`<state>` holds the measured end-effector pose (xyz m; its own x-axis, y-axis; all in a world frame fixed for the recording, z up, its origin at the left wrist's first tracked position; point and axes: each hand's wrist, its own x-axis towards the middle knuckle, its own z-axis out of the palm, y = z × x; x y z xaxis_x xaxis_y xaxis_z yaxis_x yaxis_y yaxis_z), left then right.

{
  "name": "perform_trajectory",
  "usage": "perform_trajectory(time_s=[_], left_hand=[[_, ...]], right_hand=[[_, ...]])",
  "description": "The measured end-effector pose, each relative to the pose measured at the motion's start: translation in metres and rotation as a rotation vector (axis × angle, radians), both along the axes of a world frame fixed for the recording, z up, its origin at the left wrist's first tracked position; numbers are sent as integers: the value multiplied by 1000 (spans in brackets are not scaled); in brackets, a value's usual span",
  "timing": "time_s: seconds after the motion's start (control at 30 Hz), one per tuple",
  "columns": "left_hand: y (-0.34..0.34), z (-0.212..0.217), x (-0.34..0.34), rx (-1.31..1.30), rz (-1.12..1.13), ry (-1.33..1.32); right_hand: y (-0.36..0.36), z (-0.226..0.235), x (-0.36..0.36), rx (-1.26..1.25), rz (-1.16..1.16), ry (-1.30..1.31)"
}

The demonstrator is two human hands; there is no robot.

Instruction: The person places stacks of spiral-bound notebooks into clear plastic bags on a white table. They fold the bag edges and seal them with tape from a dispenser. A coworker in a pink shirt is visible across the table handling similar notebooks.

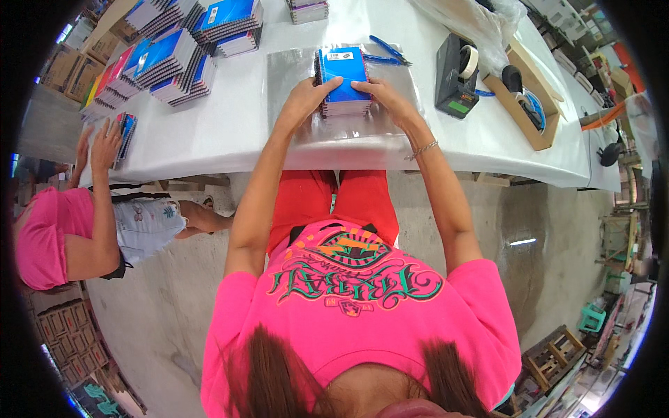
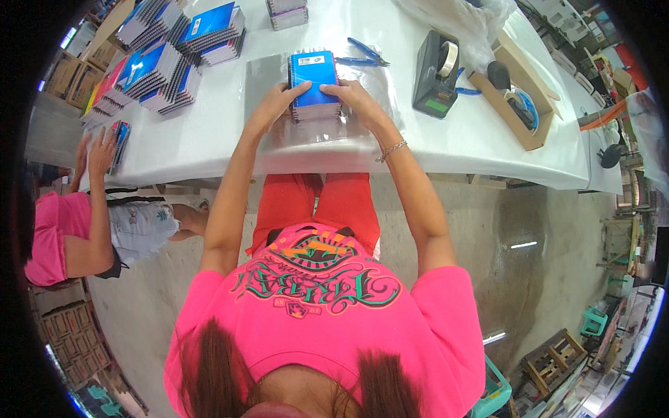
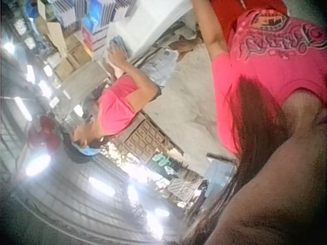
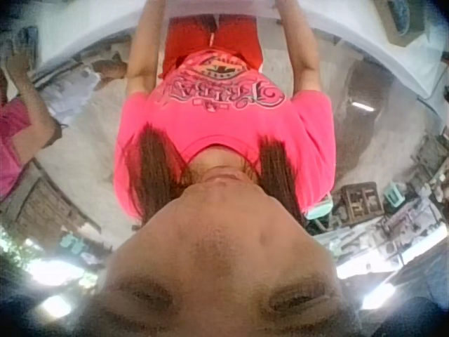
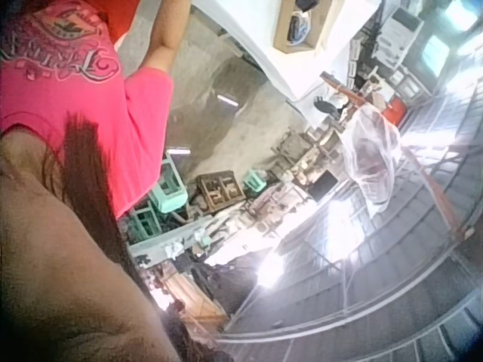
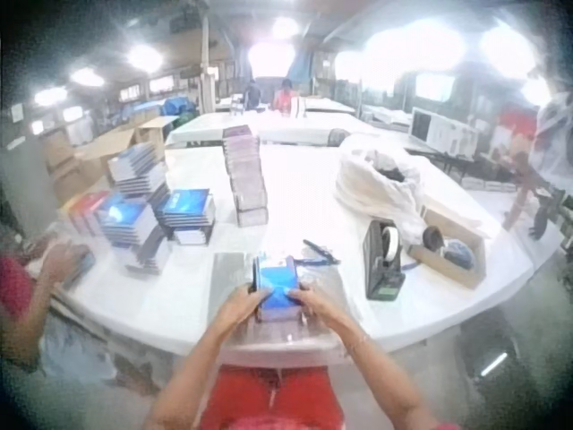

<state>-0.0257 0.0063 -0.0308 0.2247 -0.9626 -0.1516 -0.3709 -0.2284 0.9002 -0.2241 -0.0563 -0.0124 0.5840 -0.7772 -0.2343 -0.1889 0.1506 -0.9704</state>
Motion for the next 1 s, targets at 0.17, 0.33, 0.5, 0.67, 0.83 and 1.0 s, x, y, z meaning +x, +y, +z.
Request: perform_trajectory(time_s=[0.17,0.33,0.5,0.67,0.83,1.0], left_hand=[[1,6,6,6,-43,-214],[12,14,-5,-81,5,68],[12,21,-2,-3,-48,93],[27,1,9,-173,343,-471],[64,-30,20,-94,489,-859],[66,-45,6,-127,455,-1032]], right_hand=[[0,-8,2,-32,-2,-34],[0,-16,3,-60,21,-66],[-3,-23,0,-210,11,-36],[0,-7,-23,-413,-235,174],[20,-40,-44,-946,-538,903],[39,-52,-30,-1289,-560,951]])
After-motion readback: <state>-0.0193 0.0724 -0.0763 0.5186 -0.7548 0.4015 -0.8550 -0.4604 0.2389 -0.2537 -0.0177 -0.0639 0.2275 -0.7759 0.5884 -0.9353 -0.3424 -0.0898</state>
